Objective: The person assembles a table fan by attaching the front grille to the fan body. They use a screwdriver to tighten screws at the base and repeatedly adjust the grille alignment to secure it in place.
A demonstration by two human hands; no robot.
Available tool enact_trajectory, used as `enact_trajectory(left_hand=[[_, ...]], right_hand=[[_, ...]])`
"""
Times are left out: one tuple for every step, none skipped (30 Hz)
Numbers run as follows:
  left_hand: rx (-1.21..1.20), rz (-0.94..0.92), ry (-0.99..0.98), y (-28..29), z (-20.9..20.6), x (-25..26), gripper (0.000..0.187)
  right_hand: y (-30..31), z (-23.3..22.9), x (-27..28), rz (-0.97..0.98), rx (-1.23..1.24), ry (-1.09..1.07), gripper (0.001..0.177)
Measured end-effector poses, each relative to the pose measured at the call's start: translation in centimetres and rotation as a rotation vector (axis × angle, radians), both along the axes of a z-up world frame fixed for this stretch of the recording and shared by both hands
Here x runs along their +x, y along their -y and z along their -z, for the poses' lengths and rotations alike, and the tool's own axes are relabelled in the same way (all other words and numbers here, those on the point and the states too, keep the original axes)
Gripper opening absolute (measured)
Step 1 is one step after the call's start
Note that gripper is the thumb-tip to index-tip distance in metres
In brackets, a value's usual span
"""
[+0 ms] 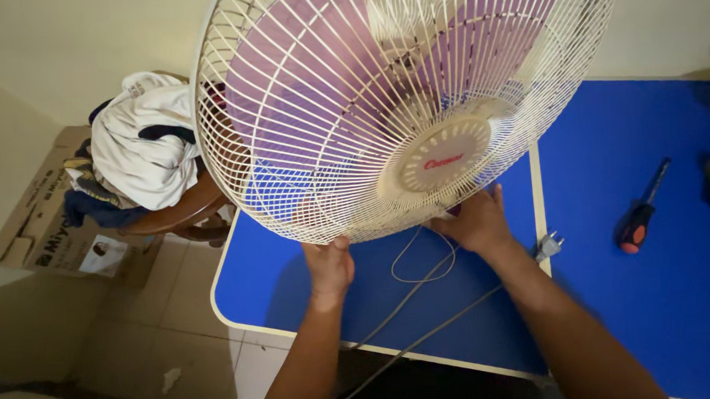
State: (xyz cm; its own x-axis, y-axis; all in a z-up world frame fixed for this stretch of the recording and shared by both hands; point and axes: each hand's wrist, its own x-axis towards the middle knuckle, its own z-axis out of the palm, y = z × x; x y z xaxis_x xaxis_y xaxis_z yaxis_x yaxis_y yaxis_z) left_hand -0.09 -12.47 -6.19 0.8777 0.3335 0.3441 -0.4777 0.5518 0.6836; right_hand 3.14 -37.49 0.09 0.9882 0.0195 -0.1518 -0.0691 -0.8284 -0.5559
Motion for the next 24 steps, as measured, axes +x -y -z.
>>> enact_trajectory(left_hand=[[0.003, 0.013, 0.006, 0.2, -0.2, 0.0, 0.092], [0.008, 0.02, 0.011, 0.1, -0.5, 0.0, 0.092], [0.013, 0.028, 0.017, 0.0, -0.7, -0.1, 0.092], [0.013, 0.02, 0.003, 0.0, -1.0, -0.1, 0.092], [0.014, 0.012, -0.011, 0.0, -1.3, -0.1, 0.092], [0.012, 0.006, -0.031, 0.2, -1.6, -0.3, 0.092], [0.014, -0.005, -0.022, 0.4, -1.9, -0.6, 0.093], [0.016, -0.013, -0.005, 0.5, -2.3, -0.7, 0.094], [0.018, -0.022, 0.012, 0.7, -2.7, -0.7, 0.095], [0.008, -0.025, -0.009, 0.8, -3.0, -0.9, 0.093], [-0.003, -0.027, -0.031, 0.9, -3.3, -1.1, 0.092], [-0.015, -0.025, -0.049, 1.1, -3.6, -1.0, 0.091], [0.002, -0.043, -0.064, 1.2, -3.7, -0.9, 0.091], [0.019, -0.063, -0.09, 1.3, -3.6, -1.1, 0.091], [0.036, -0.083, -0.116, 1.3, -3.5, -1.4, 0.091], [0.027, -0.065, -0.105, 1.2, -3.3, -1.4, 0.092], [0.019, -0.047, -0.093, 1.0, -3.1, -1.4, 0.093], [0.009, -0.025, -0.074, 0.9, -3.0, -0.9, 0.094], [0.02, 0.009, -0.06, 0.7, -2.9, -0.2, 0.094], [0.031, 0.044, -0.066, 0.3, -2.5, -0.4, 0.095], [0.041, 0.078, -0.071, -0.1, -2.1, -0.7, 0.095], [0.049, 0.072, -0.059, -0.3, -1.9, -0.5, 0.097], [0.058, 0.066, -0.046, -0.4, -1.7, -0.2, 0.099], [0.067, 0.058, -0.04, -0.6, -1.5, -0.2, 0.1]], right_hand=[[0.1, 0.0, 0.0, 0.024, 0.006, -0.053, 0.077], [0.0, 0.0, 0.0, 0.044, 0.014, -0.107, 0.078], [0.0, 0.0, -0.1, 0.008, 0.015, -0.028, 0.077], [-0.1, 0.1, -0.1, -0.028, 0.019, 0.054, 0.077], [-0.2, 0.3, -0.1, -0.064, 0.024, 0.137, 0.077], [-0.2, 0.5, -0.1, -0.069, 0.007, 0.178, 0.08], [-0.3, 0.7, -0.1, -0.074, -0.01, 0.219, 0.083], [-0.3, 0.8, 0.0, -0.078, -0.028, 0.267, 0.086], [-0.2, 1.0, 0.1, -0.089, -0.035, 0.253, 0.084], [-0.2, 1.1, 0.1, -0.102, -0.041, 0.236, 0.083], [-0.3, 1.2, 0.2, -0.115, -0.047, 0.219, 0.081], [-0.2, 1.3, 0.4, -0.09, -0.03, 0.193, 0.082], [-0.1, 1.5, 0.5, -0.066, -0.012, 0.167, 0.083], [-0.1, 1.7, 0.2, -0.043, 0.005, 0.13, 0.085], [0.0, 1.8, 0.0, -0.057, -0.019, 0.128, 0.08], [0.0, 1.8, 0.1, -0.073, -0.041, 0.133, 0.076], [0.0, 1.8, 0.1, -0.089, -0.063, 0.138, 0.071], [0.0, 1.6, 0.4, -0.091, -0.032, 0.205, 0.075], [0.0, 1.3, 0.8, -0.093, 0.0, 0.272, 0.079], [-0.1, 1.5, 0.2, -0.095, 0.033, 0.32, 0.083], [-0.2, 1.7, -0.2, -0.066, 0.025, 0.232, 0.08], [-0.3, 1.7, 0.0, -0.031, 0.016, 0.152, 0.077], [-0.3, 1.7, 0.2, 0.003, 0.006, 0.073, 0.074], [-0.4, 1.7, 0.2, 0.005, 0.005, 0.08, 0.072]])
